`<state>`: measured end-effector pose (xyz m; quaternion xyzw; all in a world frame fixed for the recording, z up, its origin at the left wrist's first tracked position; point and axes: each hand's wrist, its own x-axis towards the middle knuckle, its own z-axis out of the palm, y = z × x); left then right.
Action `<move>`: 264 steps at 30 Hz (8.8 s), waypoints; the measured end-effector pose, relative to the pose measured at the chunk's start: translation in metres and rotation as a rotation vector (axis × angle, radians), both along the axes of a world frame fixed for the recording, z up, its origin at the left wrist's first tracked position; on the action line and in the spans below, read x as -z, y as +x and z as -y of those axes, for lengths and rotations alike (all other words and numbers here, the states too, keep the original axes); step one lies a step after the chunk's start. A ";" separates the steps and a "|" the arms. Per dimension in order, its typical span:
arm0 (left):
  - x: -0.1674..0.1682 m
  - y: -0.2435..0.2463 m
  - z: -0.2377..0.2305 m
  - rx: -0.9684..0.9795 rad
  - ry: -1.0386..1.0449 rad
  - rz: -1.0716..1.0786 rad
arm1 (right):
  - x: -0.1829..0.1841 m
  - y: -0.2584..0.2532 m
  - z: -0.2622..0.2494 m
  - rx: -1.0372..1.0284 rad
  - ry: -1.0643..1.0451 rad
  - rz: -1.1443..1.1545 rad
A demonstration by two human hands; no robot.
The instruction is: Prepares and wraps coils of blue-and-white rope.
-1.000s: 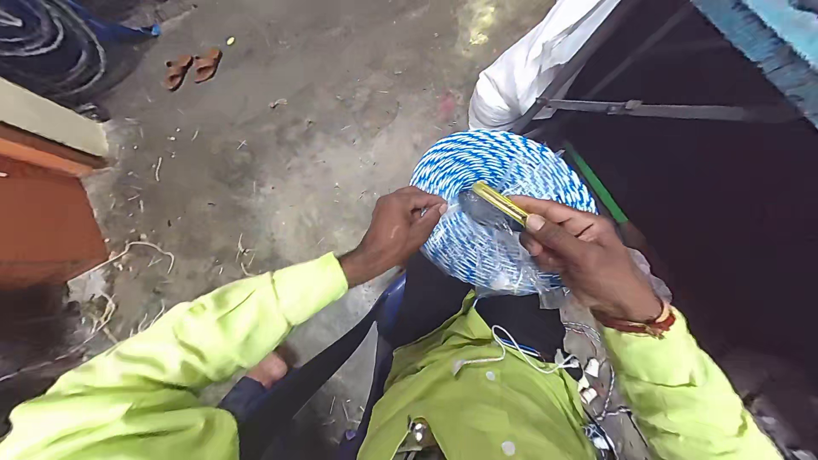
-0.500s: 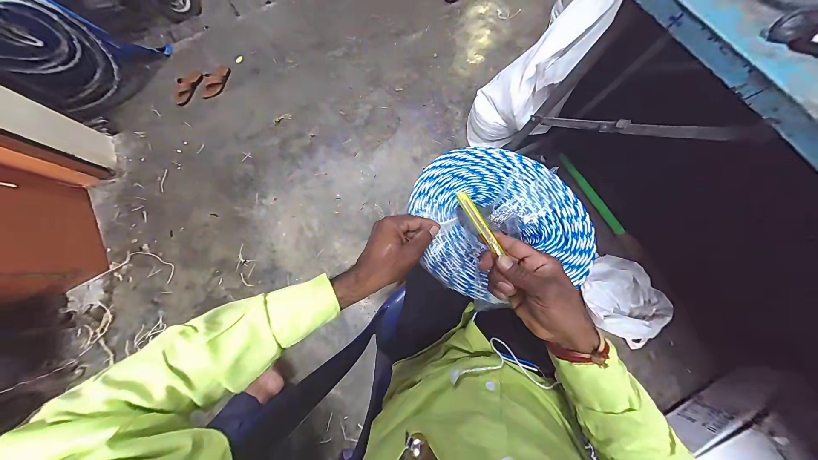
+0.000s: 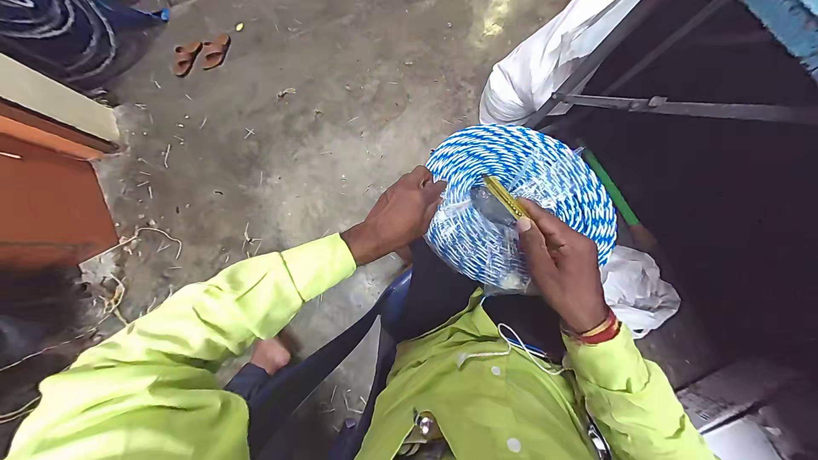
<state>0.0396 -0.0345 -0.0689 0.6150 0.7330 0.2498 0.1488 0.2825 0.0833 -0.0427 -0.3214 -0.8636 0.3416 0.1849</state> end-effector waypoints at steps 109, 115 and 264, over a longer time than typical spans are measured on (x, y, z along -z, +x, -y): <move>-0.029 0.047 0.048 -0.275 -0.283 -0.019 | 0.040 -0.004 0.000 0.093 0.043 -0.200; -0.021 0.055 0.038 -0.240 -0.370 -0.050 | 0.040 -0.002 -0.003 0.094 0.012 -0.217; -0.048 0.124 0.020 -0.410 -0.463 0.060 | 0.041 0.045 -0.007 0.069 -0.055 -0.350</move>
